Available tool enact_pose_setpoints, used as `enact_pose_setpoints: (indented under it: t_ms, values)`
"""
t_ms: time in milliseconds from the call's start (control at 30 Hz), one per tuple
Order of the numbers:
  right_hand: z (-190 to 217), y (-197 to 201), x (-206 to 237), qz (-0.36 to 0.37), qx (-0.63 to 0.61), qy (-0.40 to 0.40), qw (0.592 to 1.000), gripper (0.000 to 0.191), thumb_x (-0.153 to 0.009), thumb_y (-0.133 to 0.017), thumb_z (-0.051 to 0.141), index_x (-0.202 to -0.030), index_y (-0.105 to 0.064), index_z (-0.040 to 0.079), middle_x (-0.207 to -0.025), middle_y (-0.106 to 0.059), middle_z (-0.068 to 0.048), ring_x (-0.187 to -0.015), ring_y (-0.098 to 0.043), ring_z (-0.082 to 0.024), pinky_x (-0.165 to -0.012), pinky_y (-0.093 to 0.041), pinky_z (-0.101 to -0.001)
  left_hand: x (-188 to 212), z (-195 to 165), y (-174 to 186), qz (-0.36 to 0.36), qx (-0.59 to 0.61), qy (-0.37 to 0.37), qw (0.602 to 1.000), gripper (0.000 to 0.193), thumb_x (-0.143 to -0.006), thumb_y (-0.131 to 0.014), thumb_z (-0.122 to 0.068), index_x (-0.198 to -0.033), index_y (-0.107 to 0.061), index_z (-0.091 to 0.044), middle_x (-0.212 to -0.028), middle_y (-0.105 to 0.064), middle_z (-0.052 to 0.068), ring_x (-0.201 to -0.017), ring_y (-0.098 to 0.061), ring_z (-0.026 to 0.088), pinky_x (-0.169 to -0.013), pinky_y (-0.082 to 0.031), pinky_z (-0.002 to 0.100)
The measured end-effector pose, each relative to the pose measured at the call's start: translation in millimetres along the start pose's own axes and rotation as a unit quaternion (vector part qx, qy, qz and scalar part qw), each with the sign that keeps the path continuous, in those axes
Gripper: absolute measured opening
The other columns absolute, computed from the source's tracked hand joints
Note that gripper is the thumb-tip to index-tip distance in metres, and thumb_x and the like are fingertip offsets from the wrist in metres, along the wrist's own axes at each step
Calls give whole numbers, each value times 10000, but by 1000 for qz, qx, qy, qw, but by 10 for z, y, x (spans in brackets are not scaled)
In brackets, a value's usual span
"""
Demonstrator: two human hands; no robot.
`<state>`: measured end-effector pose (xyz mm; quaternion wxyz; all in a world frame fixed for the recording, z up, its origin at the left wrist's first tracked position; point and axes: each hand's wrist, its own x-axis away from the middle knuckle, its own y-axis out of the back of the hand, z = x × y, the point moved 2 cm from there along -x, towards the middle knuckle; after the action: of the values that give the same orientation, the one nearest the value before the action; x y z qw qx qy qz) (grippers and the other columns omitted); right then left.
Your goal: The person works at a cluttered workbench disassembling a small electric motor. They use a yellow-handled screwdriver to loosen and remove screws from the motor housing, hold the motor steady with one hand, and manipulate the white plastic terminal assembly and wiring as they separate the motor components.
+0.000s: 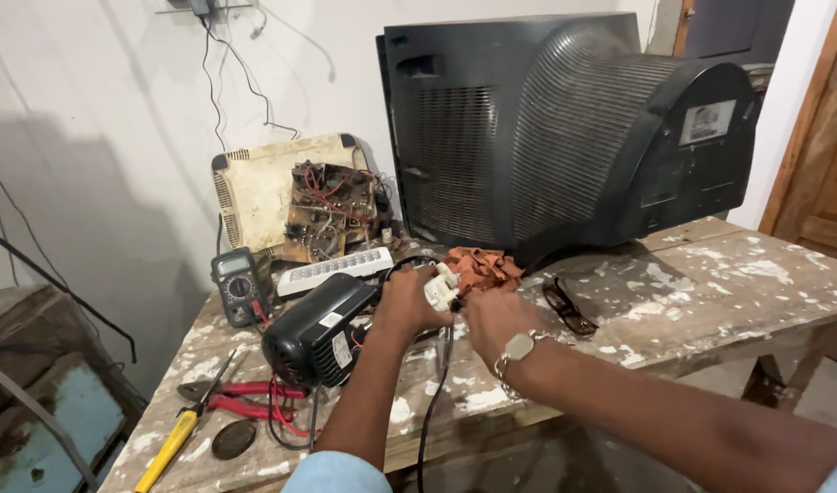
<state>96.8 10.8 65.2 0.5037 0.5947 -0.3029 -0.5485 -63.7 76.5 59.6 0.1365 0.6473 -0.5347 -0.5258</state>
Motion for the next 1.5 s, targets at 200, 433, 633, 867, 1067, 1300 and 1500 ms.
enact_pose_setpoints:
  t_ms: [200,433,633,867,1067,1300,1500]
  values:
    - [-282,-73,-352,-9,-38,-130,991,326,-934,-626,364,-1070,-725,84,-1050,-739,-197,-1003,-721,-373,-866,-588,-482,-39,35,-14,17,1,17,1000,742,-510,-947,-306,-1192,-717,-125,-1072,-740,198,-1034,-711,365,-929,-575,447]
    - [-539,-211,-475,-21,-95,-182,978,349,-833,-731,334,-1055,-752,66,-975,-750,-225,-979,-732,-365,-867,-593,-445,-55,85,-50,3,3,7,1000,778,-495,-955,-296,-1211,-715,-104,-1069,-732,202,-1015,-712,370,-897,-581,448]
    - [-480,-88,-277,-68,-37,-98,992,311,-840,-726,301,-1049,-724,71,-884,-744,-236,-889,-727,-396,-833,-584,-489,-155,153,-96,14,-6,6,1000,763,-477,-944,-333,-1173,-731,-104,-1021,-751,190,-978,-731,357,-899,-589,432]
    - [-445,39,-104,-90,192,214,953,85,-814,-660,71,-803,-727,19,-828,-715,-187,-753,-730,-354,-632,-593,-479,-173,171,-116,14,-21,-15,1000,722,-471,-939,-352,-1125,-748,-112,-974,-755,177,-941,-735,353,-882,-591,428]
    - [-396,101,-55,-118,427,456,772,203,-763,-674,126,-678,-670,-59,-651,-618,-107,-597,-632,-225,-442,-520,-355,-213,220,-126,17,-17,-18,1000,755,-452,-938,-375,-1130,-741,-107,-952,-761,170,-923,-744,336,-874,-595,419]
    - [-184,142,-25,-143,275,272,911,140,-795,-655,103,-852,-686,-21,-818,-689,-168,-836,-687,-308,-658,-568,-407,-244,237,-149,-17,-12,-43,999,790,-426,-947,-348,-1137,-725,-84,-984,-749,189,-943,-728,357,-878,-584,432]
    - [-191,149,-148,-56,-6,121,991,437,-670,-827,143,-1051,-653,16,-976,-704,-205,-1037,-649,-385,-858,-546,-484,-140,193,-169,-15,-5,-33,999,723,-470,-923,-326,-1131,-734,-104,-1028,-742,178,-973,-716,361,-888,-584,447]
